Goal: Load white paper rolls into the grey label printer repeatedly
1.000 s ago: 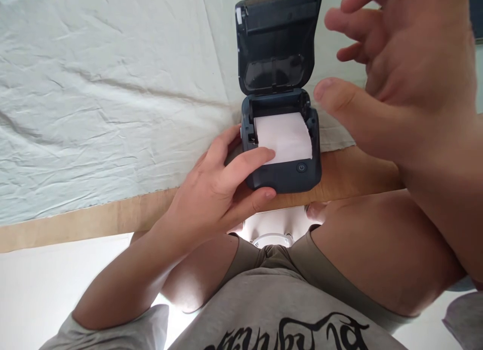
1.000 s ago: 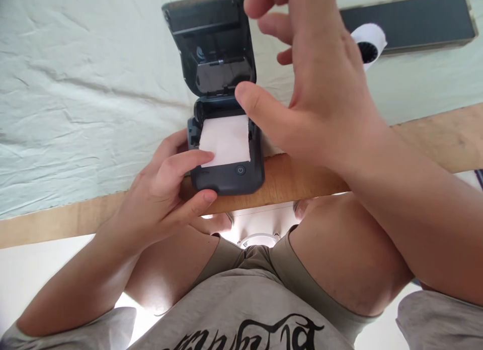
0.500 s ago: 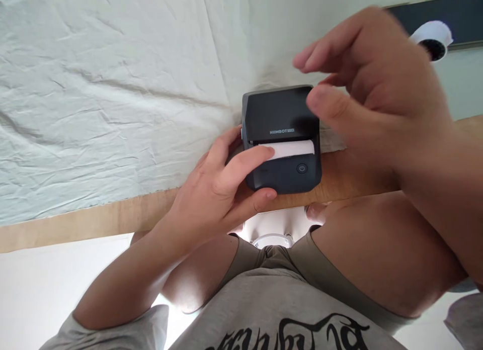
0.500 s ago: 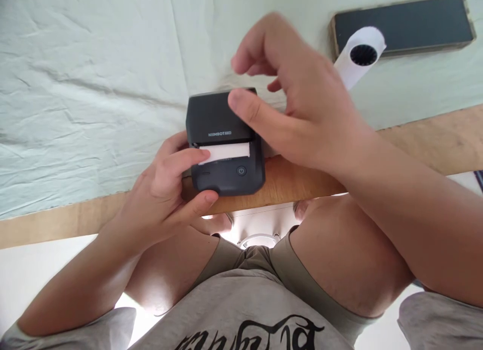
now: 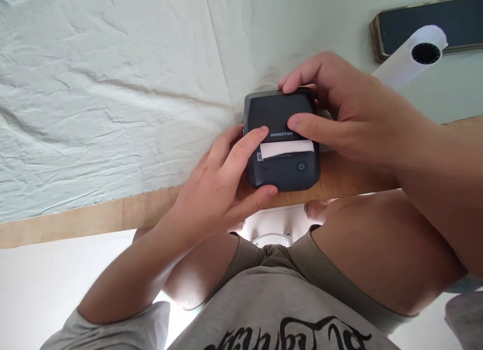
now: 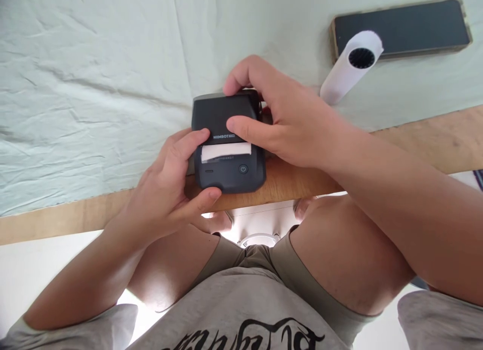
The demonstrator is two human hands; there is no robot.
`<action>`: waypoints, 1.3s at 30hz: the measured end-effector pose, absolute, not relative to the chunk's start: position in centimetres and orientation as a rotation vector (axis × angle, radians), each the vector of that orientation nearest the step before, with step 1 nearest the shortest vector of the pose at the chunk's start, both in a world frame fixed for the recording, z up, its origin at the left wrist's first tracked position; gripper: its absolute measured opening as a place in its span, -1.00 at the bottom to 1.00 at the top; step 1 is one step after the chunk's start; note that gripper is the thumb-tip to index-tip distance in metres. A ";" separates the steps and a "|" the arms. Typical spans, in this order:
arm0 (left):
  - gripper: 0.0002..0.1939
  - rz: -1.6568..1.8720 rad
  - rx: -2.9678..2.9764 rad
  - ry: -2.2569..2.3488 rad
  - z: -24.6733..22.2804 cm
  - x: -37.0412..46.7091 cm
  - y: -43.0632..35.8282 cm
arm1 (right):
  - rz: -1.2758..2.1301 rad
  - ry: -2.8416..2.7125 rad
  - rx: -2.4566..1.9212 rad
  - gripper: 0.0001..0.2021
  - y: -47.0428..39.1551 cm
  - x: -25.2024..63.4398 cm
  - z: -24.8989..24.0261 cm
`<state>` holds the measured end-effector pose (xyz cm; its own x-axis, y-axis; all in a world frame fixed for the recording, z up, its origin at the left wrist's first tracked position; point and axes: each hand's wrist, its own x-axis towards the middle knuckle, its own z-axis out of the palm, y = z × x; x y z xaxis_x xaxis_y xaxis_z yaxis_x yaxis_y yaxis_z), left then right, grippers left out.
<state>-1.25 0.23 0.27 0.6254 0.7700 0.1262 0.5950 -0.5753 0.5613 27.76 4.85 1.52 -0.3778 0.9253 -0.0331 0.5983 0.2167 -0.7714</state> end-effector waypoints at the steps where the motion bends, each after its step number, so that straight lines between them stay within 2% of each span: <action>1: -0.22 0.506 2.370 1.085 0.2 -1.2 0.2 | 0.990 -2.099 -1.408 -0.44 4.9 27.9 1.4; 6: -0.20 0.509 2.325 1.114 0.2 -1.0 0.2 | 0.945 -2.184 -1.414 -0.44 4.5 27.7 0.8; 14: 0.15 0.400 2.293 1.206 0.0 -0.7 0.1 | 0.830 -2.025 -1.636 -0.49 3.0 28.9 0.2; 17: 0.25 0.394 2.316 1.228 -0.4 -0.6 0.1 | 0.812 -2.124 -1.599 -0.32 2.8 29.7 -0.1; 19: 0.25 0.402 2.327 1.249 -0.5 -0.4 0.2 | 0.778 -2.213 -1.546 -0.20 2.7 30.0 -0.3; 21: 0.25 0.422 2.336 1.255 -0.6 -0.3 0.2 | 0.730 -2.277 -1.509 -0.16 2.7 30.1 -0.5; 32: 0.18 0.520 2.425 1.233 -1.1 -0.1 0.3 | 0.503 -2.381 -1.484 -0.22 2.6 29.5 -0.2; 39: 0.25 0.468 2.457 1.285 -0.6 0.2 0.3 | 0.484 -2.428 -1.477 -0.23 2.6 29.9 -0.3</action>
<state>0.23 0.27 -0.64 0.5396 0.8311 0.1348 0.7235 -0.5396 0.4307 29.87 2.61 -0.27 -0.4502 0.8917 0.0464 0.8059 0.4281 -0.4090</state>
